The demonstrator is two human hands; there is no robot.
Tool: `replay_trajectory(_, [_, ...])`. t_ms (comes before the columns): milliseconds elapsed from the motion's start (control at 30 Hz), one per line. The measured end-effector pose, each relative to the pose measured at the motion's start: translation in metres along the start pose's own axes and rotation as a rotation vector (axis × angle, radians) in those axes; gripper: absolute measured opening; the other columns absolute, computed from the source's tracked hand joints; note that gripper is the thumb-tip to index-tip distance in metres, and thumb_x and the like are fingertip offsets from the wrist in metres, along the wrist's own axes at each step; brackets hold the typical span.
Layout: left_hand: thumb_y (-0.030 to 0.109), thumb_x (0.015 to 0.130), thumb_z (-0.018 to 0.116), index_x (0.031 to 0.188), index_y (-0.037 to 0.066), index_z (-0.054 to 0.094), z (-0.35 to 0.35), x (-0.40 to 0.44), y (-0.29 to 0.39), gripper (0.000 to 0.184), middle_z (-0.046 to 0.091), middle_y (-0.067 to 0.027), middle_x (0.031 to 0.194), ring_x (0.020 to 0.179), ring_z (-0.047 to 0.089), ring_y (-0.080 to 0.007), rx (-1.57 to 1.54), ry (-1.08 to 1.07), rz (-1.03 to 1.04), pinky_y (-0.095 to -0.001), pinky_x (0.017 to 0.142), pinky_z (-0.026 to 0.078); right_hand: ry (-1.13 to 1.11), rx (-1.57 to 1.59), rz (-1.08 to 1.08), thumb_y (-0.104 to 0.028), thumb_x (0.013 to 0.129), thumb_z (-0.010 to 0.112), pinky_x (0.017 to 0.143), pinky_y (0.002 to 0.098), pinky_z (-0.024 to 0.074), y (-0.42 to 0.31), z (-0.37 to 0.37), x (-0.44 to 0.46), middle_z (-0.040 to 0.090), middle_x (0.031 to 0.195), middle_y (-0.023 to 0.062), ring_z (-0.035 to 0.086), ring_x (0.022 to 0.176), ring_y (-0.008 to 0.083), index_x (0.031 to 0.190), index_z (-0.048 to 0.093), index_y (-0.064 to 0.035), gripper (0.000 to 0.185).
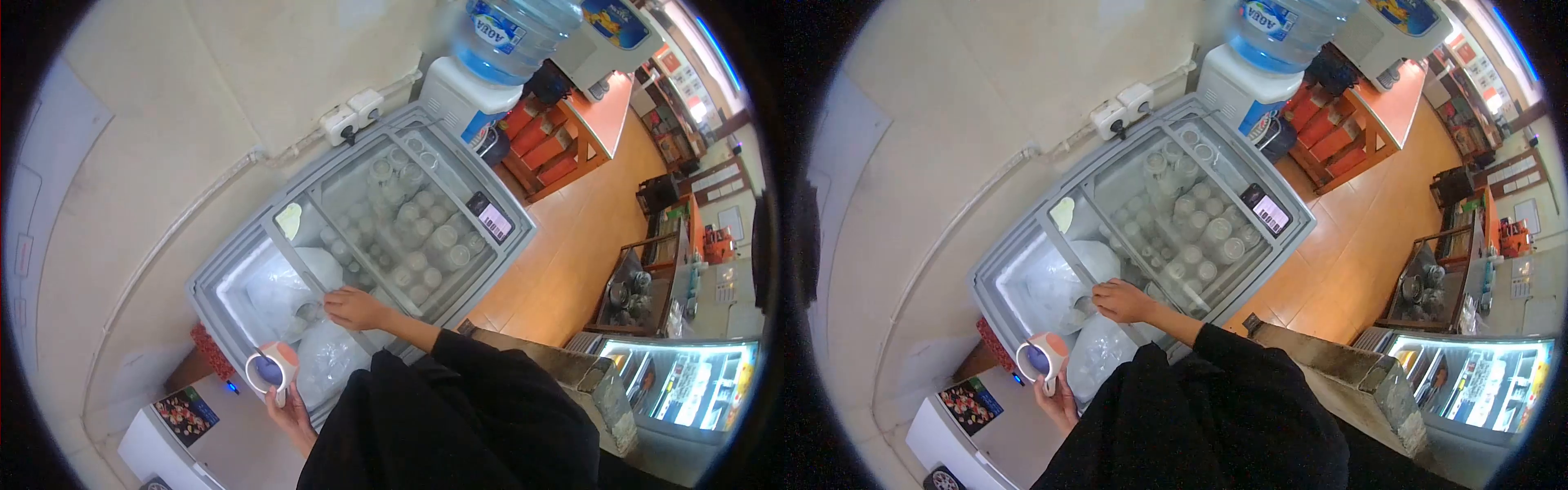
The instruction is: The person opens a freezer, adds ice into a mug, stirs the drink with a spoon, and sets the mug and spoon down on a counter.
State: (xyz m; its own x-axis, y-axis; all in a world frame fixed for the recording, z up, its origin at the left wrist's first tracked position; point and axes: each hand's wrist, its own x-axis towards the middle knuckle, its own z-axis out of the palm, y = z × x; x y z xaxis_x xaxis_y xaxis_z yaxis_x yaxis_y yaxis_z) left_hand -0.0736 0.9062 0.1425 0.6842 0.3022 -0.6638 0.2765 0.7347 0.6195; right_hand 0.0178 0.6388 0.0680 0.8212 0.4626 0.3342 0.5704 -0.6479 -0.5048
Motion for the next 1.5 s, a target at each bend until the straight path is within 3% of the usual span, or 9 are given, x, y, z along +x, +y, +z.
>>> replay_trajectory(67, [0.017, 0.073, 0.067, 0.118, -0.002, 0.047, 0.01, 0.003, -0.001, 0.053, 0.054, -0.0137, 0.11, 0.098, 0.057, -0.024, 0.037, -0.029, -0.015, -0.0282, 0.078, 0.056, 0.084, 0.139, 0.181, -0.014, 0.076, 0.059, 0.081, 0.0389, 0.0405, 0.004, -0.042, -0.006, 0.057, 0.097, 0.0097, 0.055, 0.096, 0.0249, 0.096, 0.058, -0.0045, 0.022])
replay_trajectory(200, [0.017, 0.074, 0.067, 0.117, -0.002, 0.048, 0.028, 0.014, -0.014, 0.051, 0.054, -0.0128, 0.109, 0.098, 0.057, -0.0233, 0.098, -0.051, -0.029, -0.0275, 0.078, 0.056, 0.541, -0.225, 0.512, -0.004, 0.071, 0.06, 0.082, 0.0421, 0.0418, 0.089, -0.126, -0.08, 0.056, 0.101, 0.017, 0.052, 0.095, 0.0359, 0.103, 0.056, -0.0032, 0.033])
replay_trajectory(300, [0.018, 0.075, 0.066, 0.117, -0.001, 0.047, 0.044, 0.02, -0.016, 0.05, 0.054, -0.0129, 0.109, 0.099, 0.057, -0.023, 0.125, -0.1, -0.083, -0.0273, 0.078, 0.055, 0.513, -0.424, 0.934, -0.006, 0.068, 0.062, 0.08, 0.0444, 0.0417, 0.126, -0.2, -0.138, 0.054, 0.104, 0.0156, 0.051, 0.099, 0.0355, 0.111, 0.051, -0.0072, 0.045])
replay_trajectory(400, [0.018, 0.075, 0.066, 0.117, -0.001, 0.047, 0.057, 0.028, -0.022, 0.05, 0.054, -0.0136, 0.11, 0.101, 0.056, -0.0231, 0.166, -0.104, -0.085, -0.0273, 0.077, 0.055, 0.325, -0.463, 1.017, -0.009, 0.061, 0.069, 0.081, 0.0449, 0.0428, 0.177, -0.228, -0.193, 0.054, 0.105, 0.0136, 0.051, 0.103, 0.0353, 0.119, 0.048, -0.0139, 0.062])
replay_trajectory(633, [0.016, 0.075, 0.066, 0.118, -0.001, 0.047, 0.092, 0.034, -0.025, 0.05, 0.053, -0.0133, 0.113, 0.101, 0.056, -0.0245, 0.193, -0.163, -0.158, -0.027, 0.076, 0.056, -0.027, -0.302, 1.01, -0.022, 0.045, 0.082, 0.082, 0.043, 0.045, 0.207, -0.247, -0.214, 0.055, 0.103, 0.0116, 0.053, 0.103, 0.0327, 0.133, 0.034, -0.0288, 0.101])
replay_trajectory(767, [0.016, 0.073, 0.067, 0.119, -0.002, 0.046, 0.094, 0.036, -0.028, 0.054, 0.052, -0.0137, 0.115, 0.103, 0.055, -0.0267, 0.188, -0.187, -0.15, -0.0278, 0.076, 0.056, -0.018, -0.283, 0.97, -0.017, 0.046, 0.081, 0.089, 0.0423, 0.0439, 0.199, -0.25, -0.221, 0.054, 0.108, 0.0147, 0.051, 0.106, 0.0362, 0.135, 0.034, -0.024, 0.101])
replay_trajectory(967, [0.015, 0.071, 0.067, 0.12, -0.003, 0.044, 0.101, 0.029, -0.024, 0.057, 0.049, -0.0164, 0.116, 0.102, 0.054, -0.0265, 0.2, -0.206, -0.211, -0.0286, 0.077, 0.056, -0.014, -0.304, 0.966, -0.023, 0.044, 0.083, 0.079, 0.043, 0.0452, 0.183, -0.252, -0.226, 0.055, 0.102, 0.0118, 0.055, 0.099, 0.0331, 0.136, 0.03, -0.0294, 0.107])
replay_trajectory(1133, [0.015, 0.071, 0.067, 0.122, -0.004, 0.042, 0.087, 0.041, -0.024, 0.06, 0.048, -0.0182, 0.115, 0.102, 0.054, -0.0275, 0.189, -0.147, -0.204, -0.0291, 0.076, 0.057, 0.003, -0.316, 0.998, -0.024, 0.052, 0.08, 0.077, 0.0432, 0.0454, 0.172, -0.248, -0.229, 0.056, 0.1, 0.0132, 0.056, 0.097, 0.0353, 0.137, 0.027, -0.0276, 0.1])
replay_trajectory(1500, [0.015, 0.075, 0.064, 0.119, -0.006, 0.043, 0.093, 0.038, -0.02, 0.053, 0.048, -0.0184, 0.115, 0.104, 0.052, -0.0267, 0.206, -0.179, -0.152, -0.0294, 0.079, 0.056, 0.113, -0.379, 0.968, -0.023, 0.052, 0.077, 0.082, 0.0437, 0.0442, 0.179, -0.239, -0.233, 0.056, 0.099, 0.0175, 0.054, 0.098, 0.0376, 0.137, 0.027, -0.0213, 0.099])
